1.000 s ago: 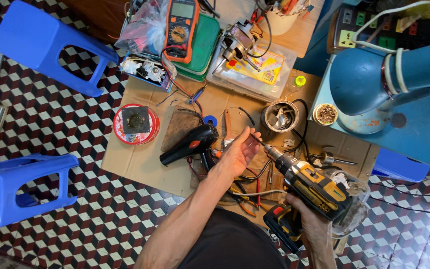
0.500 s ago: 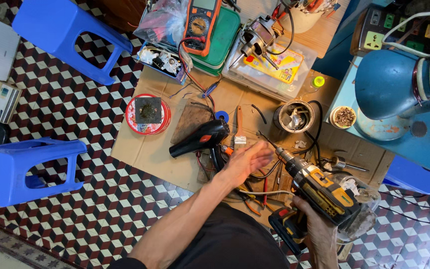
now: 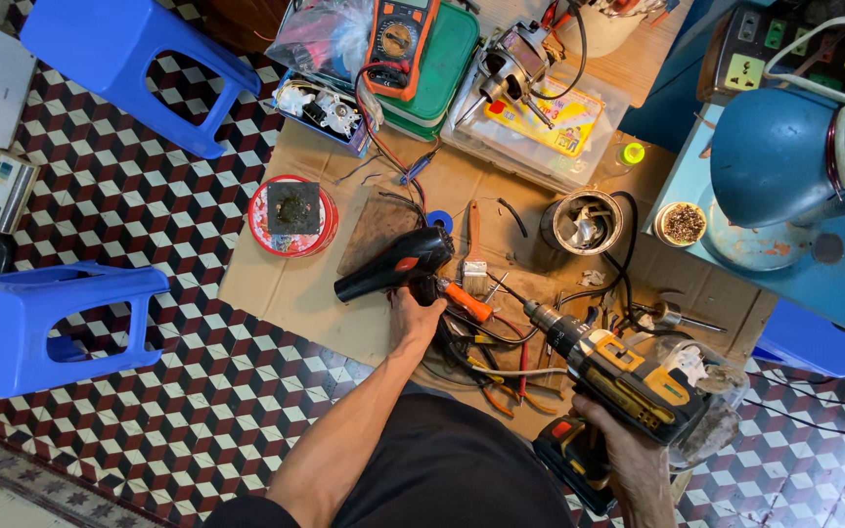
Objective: The person tests a black hair dryer by plugging it in and running it, then uses a cordless drill to spin the internal fan. They later use pliers to adjust a small metal mesh component. The task involves troubleshooting and minor mechanical adjustments to the hair dryer.
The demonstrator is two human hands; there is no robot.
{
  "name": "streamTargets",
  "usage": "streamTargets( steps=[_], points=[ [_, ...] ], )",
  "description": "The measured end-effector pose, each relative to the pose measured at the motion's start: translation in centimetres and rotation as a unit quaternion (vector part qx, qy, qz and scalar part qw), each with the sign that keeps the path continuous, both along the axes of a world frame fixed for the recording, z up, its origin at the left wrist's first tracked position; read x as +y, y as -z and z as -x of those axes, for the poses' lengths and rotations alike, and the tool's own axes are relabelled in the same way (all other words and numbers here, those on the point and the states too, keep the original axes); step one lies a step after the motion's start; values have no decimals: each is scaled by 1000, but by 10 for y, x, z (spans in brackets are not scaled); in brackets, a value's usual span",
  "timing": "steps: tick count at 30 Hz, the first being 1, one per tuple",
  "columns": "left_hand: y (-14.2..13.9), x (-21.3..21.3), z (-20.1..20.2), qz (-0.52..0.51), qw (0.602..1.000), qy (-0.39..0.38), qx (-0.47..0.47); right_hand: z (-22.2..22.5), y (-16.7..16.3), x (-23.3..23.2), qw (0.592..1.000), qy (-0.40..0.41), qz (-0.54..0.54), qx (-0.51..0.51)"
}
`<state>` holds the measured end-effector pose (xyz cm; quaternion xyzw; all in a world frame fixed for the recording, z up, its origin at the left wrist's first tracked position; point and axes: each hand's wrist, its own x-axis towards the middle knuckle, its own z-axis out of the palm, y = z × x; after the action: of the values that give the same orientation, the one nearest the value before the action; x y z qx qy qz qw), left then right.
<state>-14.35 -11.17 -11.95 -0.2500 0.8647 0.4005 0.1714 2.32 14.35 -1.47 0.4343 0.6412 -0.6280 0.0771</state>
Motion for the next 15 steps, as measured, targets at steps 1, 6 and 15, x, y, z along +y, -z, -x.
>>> streamTargets(
  steps=[1,6,15],
  points=[
    [-1,1,1,3,1000,0,-18,-1,-2,1,1000,5,8,-3],
    [-10,-9,-2,-156,986,-30,-57,-2,-11,7,998,-38,2,-45],
    [-27,-32,-14,-336,937,24,-93,15,-45,2,993,-77,-4,-91]
  ],
)
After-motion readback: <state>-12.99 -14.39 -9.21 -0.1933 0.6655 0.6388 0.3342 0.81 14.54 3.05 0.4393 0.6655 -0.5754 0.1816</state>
